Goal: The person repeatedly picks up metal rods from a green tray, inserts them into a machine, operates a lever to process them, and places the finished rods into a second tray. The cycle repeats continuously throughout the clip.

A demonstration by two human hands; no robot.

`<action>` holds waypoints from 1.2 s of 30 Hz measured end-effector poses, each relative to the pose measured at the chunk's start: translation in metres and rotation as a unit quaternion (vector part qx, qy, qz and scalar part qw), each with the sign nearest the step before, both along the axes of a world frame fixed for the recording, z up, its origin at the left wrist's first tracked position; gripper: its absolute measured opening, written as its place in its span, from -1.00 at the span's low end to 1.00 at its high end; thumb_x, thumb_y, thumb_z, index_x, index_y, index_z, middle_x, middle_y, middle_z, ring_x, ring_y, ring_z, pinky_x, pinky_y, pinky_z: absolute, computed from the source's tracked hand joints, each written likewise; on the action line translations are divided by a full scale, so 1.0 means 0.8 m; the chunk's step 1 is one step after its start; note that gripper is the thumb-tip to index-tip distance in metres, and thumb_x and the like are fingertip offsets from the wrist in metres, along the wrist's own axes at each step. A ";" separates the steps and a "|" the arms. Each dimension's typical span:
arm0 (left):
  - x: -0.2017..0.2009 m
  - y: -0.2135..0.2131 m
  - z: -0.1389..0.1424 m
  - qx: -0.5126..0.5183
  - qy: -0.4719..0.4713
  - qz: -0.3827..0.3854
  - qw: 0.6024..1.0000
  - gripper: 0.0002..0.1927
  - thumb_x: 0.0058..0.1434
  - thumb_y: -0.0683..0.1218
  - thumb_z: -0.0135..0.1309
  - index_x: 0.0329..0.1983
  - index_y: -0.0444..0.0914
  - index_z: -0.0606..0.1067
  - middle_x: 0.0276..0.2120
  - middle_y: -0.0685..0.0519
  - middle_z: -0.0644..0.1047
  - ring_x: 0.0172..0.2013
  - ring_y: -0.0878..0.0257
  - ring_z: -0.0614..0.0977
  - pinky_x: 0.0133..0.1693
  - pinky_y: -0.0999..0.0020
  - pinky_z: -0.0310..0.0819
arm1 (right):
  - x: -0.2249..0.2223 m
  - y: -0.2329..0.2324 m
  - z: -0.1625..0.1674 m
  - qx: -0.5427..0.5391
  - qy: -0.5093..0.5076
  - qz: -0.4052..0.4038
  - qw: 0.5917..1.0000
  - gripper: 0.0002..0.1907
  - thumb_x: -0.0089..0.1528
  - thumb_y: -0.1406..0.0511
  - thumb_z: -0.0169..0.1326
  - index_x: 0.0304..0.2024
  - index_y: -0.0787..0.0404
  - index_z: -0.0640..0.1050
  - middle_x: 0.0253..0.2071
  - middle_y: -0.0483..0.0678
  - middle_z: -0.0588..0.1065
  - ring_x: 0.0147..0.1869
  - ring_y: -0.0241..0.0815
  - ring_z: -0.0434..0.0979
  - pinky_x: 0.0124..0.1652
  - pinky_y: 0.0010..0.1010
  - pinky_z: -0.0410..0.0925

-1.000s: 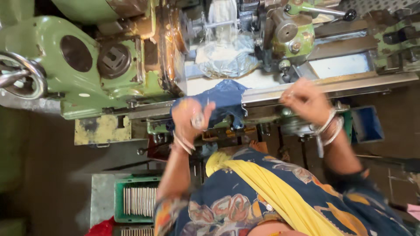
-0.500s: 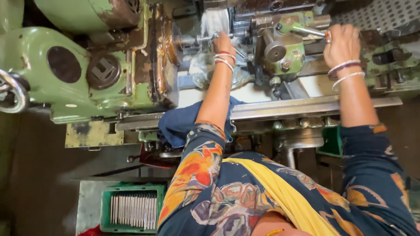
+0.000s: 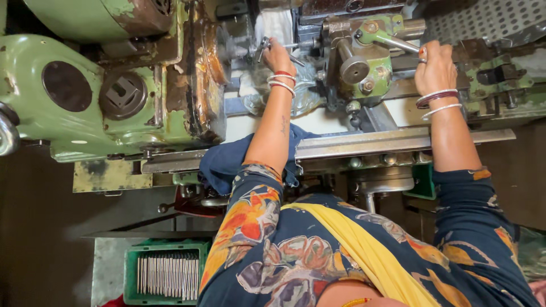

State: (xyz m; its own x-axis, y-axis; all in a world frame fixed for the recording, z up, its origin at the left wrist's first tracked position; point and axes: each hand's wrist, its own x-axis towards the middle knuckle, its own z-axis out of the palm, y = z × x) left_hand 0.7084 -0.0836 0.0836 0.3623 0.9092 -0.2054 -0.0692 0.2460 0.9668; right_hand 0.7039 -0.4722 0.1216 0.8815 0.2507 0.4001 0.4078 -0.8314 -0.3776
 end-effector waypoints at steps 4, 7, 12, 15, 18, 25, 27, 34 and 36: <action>-0.003 0.004 0.000 -0.023 -0.039 -0.016 0.999 -0.47 0.32 0.07 -0.04 -0.15 -0.58 0.55 -0.14 -0.36 0.63 -0.19 -0.10 0.62 -0.08 0.05 0.46 | -0.001 0.000 0.002 -0.001 0.000 0.000 1.000 -0.81 0.39 0.44 0.00 0.05 0.16 0.45 -0.03 0.32 0.38 -0.10 0.47 0.46 -0.11 0.21 0.32; -0.003 0.006 -0.001 -0.016 -0.035 0.005 0.999 -0.46 0.31 0.08 -0.01 -0.09 -0.57 0.52 -0.03 -0.32 0.56 -0.12 -0.02 0.58 -0.02 0.08 0.42 | -0.001 0.001 0.002 -0.004 0.000 -0.002 1.000 -0.79 0.36 0.45 0.01 0.04 0.17 0.45 -0.04 0.33 0.38 -0.12 0.48 0.46 -0.11 0.22 0.32; -0.003 0.006 -0.002 -0.061 -0.059 -0.011 0.996 -0.43 0.31 0.10 -0.02 -0.09 -0.60 0.52 -0.05 -0.37 0.58 -0.13 -0.09 0.59 -0.03 0.05 0.44 | -0.001 0.001 0.002 0.003 0.003 -0.003 1.000 -0.80 0.38 0.45 0.01 0.04 0.16 0.44 -0.03 0.33 0.38 -0.12 0.48 0.46 -0.11 0.21 0.32; -0.003 0.007 -0.001 -0.043 -0.038 -0.003 0.998 -0.43 0.29 0.10 -0.01 -0.08 -0.58 0.53 -0.05 -0.34 0.58 -0.11 -0.07 0.60 -0.01 0.08 0.43 | -0.001 0.002 0.002 0.001 0.001 -0.004 1.000 -0.80 0.38 0.44 0.01 0.04 0.16 0.44 -0.04 0.32 0.38 -0.12 0.47 0.46 -0.11 0.21 0.32; -0.004 0.009 0.000 -0.062 -0.042 0.001 0.997 -0.44 0.30 0.10 -0.01 -0.03 -0.55 0.50 -0.01 -0.30 0.54 -0.08 -0.05 0.58 0.02 0.10 0.41 | -0.003 0.003 0.003 0.003 0.002 -0.006 1.000 -0.81 0.39 0.44 0.00 0.05 0.16 0.44 -0.03 0.32 0.38 -0.11 0.47 0.46 -0.10 0.20 0.32; -0.008 0.010 0.003 -0.030 -0.047 -0.007 0.998 -0.45 0.31 0.09 -0.05 -0.12 -0.58 0.54 -0.05 -0.33 0.59 -0.10 -0.09 0.61 0.01 0.08 0.41 | -0.006 0.003 0.004 0.009 0.008 -0.005 1.000 -0.80 0.37 0.45 0.00 0.03 0.15 0.45 -0.01 0.31 0.38 -0.09 0.45 0.46 -0.09 0.18 0.32; -0.009 0.009 0.005 -0.035 -0.038 -0.012 0.999 -0.45 0.31 0.09 -0.05 -0.09 -0.57 0.53 -0.04 -0.35 0.59 -0.08 -0.13 0.61 0.02 0.07 0.41 | -0.005 0.003 0.004 0.007 0.006 -0.005 1.000 -0.81 0.39 0.45 0.01 0.04 0.15 0.45 -0.01 0.31 0.38 -0.08 0.46 0.46 -0.08 0.18 0.32; -0.007 0.012 0.006 -0.031 0.011 -0.021 0.999 -0.41 0.33 0.12 -0.06 -0.01 -0.56 0.53 0.06 -0.38 0.55 0.06 -0.19 0.58 0.09 0.07 0.39 | -0.003 0.001 0.003 0.000 0.005 -0.001 1.000 -0.80 0.38 0.45 0.00 0.04 0.16 0.45 -0.01 0.32 0.38 -0.08 0.47 0.46 -0.07 0.18 0.32; -0.007 0.013 0.005 -0.029 -0.003 -0.008 1.000 -0.42 0.33 0.10 -0.04 -0.01 -0.57 0.52 0.07 -0.39 0.54 0.06 -0.19 0.58 0.10 0.07 0.38 | -0.003 0.001 0.003 0.001 0.003 -0.001 1.000 -0.83 0.41 0.44 0.01 0.05 0.16 0.45 -0.01 0.33 0.38 -0.08 0.46 0.46 -0.08 0.18 0.32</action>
